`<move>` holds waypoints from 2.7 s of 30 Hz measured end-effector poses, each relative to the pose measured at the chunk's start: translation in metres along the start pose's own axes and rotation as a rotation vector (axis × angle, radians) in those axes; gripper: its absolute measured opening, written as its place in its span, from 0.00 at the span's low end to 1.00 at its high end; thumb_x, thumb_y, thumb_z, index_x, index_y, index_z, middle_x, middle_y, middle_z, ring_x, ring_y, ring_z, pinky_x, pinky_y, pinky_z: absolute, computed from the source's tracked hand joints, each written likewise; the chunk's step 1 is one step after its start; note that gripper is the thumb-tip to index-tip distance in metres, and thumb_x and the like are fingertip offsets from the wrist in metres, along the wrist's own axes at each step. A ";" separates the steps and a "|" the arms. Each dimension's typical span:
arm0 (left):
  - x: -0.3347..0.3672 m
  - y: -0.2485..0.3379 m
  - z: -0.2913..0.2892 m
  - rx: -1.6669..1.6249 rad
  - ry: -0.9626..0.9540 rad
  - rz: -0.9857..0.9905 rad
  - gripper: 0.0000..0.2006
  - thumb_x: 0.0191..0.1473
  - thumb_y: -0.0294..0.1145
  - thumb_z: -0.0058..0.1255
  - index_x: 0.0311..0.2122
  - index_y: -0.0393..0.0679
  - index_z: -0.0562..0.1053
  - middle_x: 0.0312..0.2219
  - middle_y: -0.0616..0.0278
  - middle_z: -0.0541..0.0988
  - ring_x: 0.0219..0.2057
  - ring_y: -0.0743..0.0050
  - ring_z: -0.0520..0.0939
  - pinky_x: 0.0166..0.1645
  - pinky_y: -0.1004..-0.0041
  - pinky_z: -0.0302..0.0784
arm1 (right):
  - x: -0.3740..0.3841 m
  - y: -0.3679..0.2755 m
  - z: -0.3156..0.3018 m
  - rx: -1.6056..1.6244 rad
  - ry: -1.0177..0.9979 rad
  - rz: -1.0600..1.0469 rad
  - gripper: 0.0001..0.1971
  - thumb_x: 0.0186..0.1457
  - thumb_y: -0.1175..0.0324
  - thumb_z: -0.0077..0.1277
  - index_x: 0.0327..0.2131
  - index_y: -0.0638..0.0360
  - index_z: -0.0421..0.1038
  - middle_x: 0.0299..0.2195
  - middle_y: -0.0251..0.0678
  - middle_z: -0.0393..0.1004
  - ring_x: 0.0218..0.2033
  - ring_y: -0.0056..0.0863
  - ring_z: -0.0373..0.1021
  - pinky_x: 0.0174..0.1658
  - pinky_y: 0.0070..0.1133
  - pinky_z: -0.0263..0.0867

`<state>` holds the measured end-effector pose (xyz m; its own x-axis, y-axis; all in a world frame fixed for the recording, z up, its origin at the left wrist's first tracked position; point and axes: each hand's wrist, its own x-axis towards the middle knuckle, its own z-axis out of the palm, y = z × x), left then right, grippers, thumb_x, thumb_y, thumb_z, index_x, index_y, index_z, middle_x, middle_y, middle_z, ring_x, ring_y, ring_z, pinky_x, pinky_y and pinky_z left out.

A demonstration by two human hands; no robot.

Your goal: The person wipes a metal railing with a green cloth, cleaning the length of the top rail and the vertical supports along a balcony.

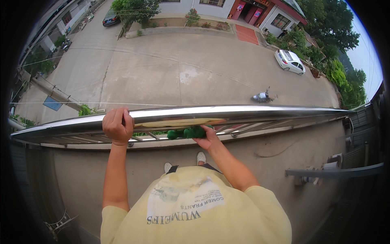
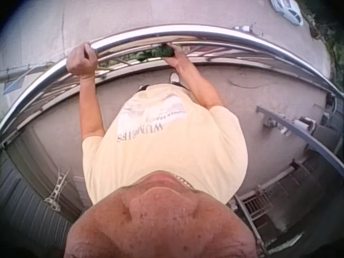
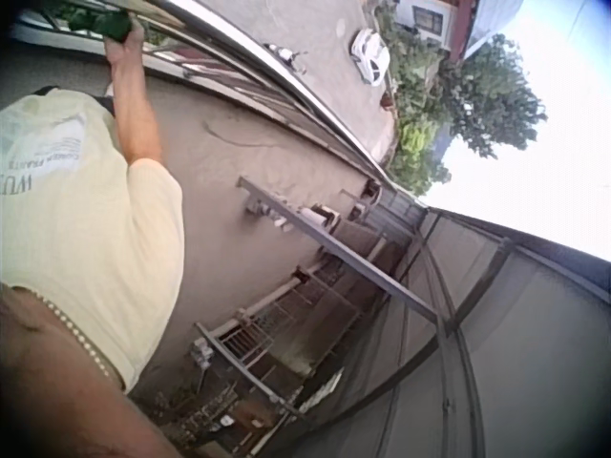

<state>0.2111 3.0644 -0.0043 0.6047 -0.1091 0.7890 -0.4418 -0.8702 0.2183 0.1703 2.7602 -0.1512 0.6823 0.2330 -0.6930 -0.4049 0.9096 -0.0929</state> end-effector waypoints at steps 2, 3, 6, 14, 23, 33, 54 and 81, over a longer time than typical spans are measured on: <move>-0.002 0.001 0.002 0.023 -0.029 -0.049 0.07 0.51 0.28 0.45 0.25 0.41 0.74 0.20 0.57 0.75 0.22 0.58 0.75 0.29 0.66 0.69 | 0.000 0.010 -0.004 0.083 0.032 -0.031 0.12 0.56 0.71 0.44 0.43 0.63 0.67 0.43 0.43 0.71 0.46 0.39 0.67 0.53 0.36 0.63; -0.002 0.001 0.003 0.024 -0.030 -0.059 0.07 0.51 0.28 0.45 0.25 0.41 0.74 0.20 0.57 0.75 0.22 0.58 0.76 0.30 0.66 0.69 | 0.002 0.016 -0.001 0.109 0.029 -0.054 0.11 0.57 0.70 0.44 0.42 0.62 0.68 0.42 0.41 0.71 0.45 0.38 0.68 0.53 0.34 0.63; 0.000 0.002 0.005 0.044 0.023 -0.038 0.05 0.48 0.27 0.47 0.22 0.42 0.73 0.18 0.59 0.73 0.21 0.58 0.74 0.27 0.65 0.66 | 0.006 0.034 0.009 0.164 0.074 -0.157 0.11 0.60 0.66 0.40 0.42 0.59 0.68 0.40 0.38 0.72 0.44 0.36 0.68 0.50 0.33 0.65; -0.001 0.004 0.003 0.016 0.059 -0.016 0.06 0.49 0.27 0.47 0.22 0.42 0.72 0.17 0.58 0.72 0.20 0.58 0.73 0.28 0.65 0.66 | 0.014 0.076 0.038 0.151 0.035 -0.059 0.13 0.59 0.63 0.35 0.36 0.58 0.69 0.36 0.38 0.72 0.39 0.38 0.69 0.48 0.35 0.65; -0.002 0.003 -0.001 0.001 0.028 -0.014 0.06 0.49 0.28 0.49 0.22 0.43 0.72 0.17 0.60 0.72 0.21 0.59 0.73 0.29 0.66 0.66 | -0.044 0.085 0.069 -0.462 -0.316 0.238 0.14 0.55 0.68 0.49 0.45 0.61 0.66 0.37 0.36 0.73 0.40 0.32 0.71 0.49 0.33 0.65; -0.114 0.038 -0.019 -0.860 -0.376 -0.501 0.08 0.52 0.24 0.50 0.39 0.38 0.73 0.30 0.60 0.77 0.28 0.76 0.78 0.36 0.76 0.74 | -0.102 0.076 0.075 -2.079 -0.307 -0.594 0.26 0.45 0.51 0.57 0.38 0.66 0.70 0.33 0.48 0.74 0.37 0.41 0.71 0.42 0.29 0.66; -0.135 0.069 0.079 -0.978 -0.266 -0.841 0.15 0.52 0.21 0.46 0.47 0.39 0.69 0.35 0.60 0.78 0.33 0.78 0.77 0.37 0.79 0.72 | -0.139 0.029 0.036 -1.910 -0.164 -1.183 0.14 0.43 0.72 0.60 0.35 0.65 0.69 0.27 0.42 0.70 0.25 0.36 0.69 0.27 0.24 0.65; -0.089 0.114 0.117 -1.413 -0.337 -1.627 0.13 0.52 0.17 0.43 0.44 0.41 0.70 0.39 0.59 0.76 0.38 0.69 0.78 0.38 0.76 0.75 | -0.104 -0.047 0.099 -1.970 -0.359 -2.038 0.23 0.37 0.64 0.49 0.40 0.62 0.69 0.38 0.42 0.73 0.39 0.37 0.72 0.46 0.29 0.67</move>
<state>0.1849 2.9182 -0.1168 0.8409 -0.0408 -0.5396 0.4696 0.5504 0.6903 0.1783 2.7274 -0.0042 0.6013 0.3099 0.7364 0.6178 -0.7648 -0.1826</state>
